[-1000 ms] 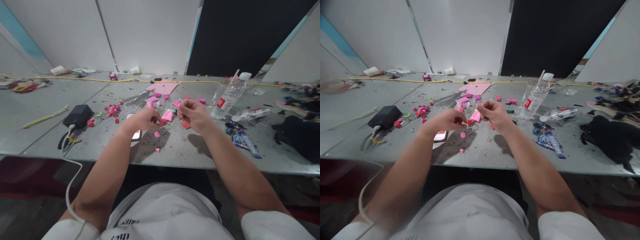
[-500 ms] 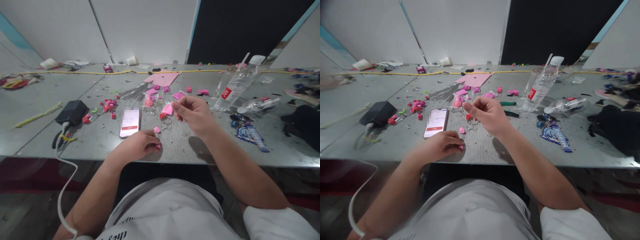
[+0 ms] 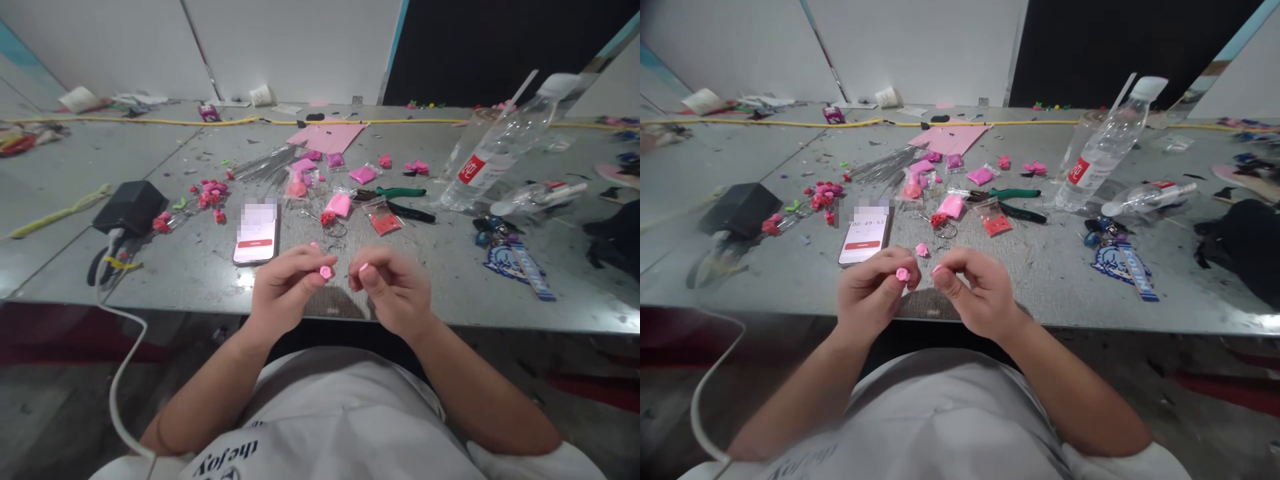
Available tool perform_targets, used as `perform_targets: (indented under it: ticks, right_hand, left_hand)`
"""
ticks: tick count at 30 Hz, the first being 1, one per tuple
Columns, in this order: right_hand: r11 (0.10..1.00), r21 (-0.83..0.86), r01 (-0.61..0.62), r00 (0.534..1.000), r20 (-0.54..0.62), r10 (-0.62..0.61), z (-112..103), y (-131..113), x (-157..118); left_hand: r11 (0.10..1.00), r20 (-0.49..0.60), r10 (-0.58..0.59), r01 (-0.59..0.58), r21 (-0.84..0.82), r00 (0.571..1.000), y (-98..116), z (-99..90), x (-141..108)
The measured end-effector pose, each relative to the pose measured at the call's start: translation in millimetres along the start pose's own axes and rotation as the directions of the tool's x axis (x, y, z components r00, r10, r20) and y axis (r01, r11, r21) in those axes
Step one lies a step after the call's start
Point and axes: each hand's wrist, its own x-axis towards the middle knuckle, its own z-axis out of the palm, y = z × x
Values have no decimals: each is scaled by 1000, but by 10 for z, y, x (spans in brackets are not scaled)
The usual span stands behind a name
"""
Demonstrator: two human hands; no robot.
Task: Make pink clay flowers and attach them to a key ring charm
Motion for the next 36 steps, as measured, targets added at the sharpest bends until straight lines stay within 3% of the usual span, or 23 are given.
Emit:
perform_targets:
  ticks: [4, 9, 25, 32, 36]
  right_hand:
    - [992, -69, 104, 993, 56, -100, 27, -29, 15]
    - [982, -116, 148, 988, 64, -141, 43, -49, 32]
    - [945, -243, 219, 975, 90, -203, 69, -80, 58]
    - [933, -281, 227, 974, 85, -212, 69, -104, 70]
    - [908, -335, 253, 967, 85, -239, 66, -136, 62]
  left_hand:
    - [997, -120, -65, 59, -56, 991, -94, 88, -66]
    - [995, -155, -47, 32, -98, 987, -111, 93, -50]
    - [979, -130, -40, 13, -206, 991, -116, 186, -93]
    - [987, -134, -33, 11, -161, 990, -105, 188, -96]
    - [986, -80, -19, 5, -167, 997, -90, 169, -103]
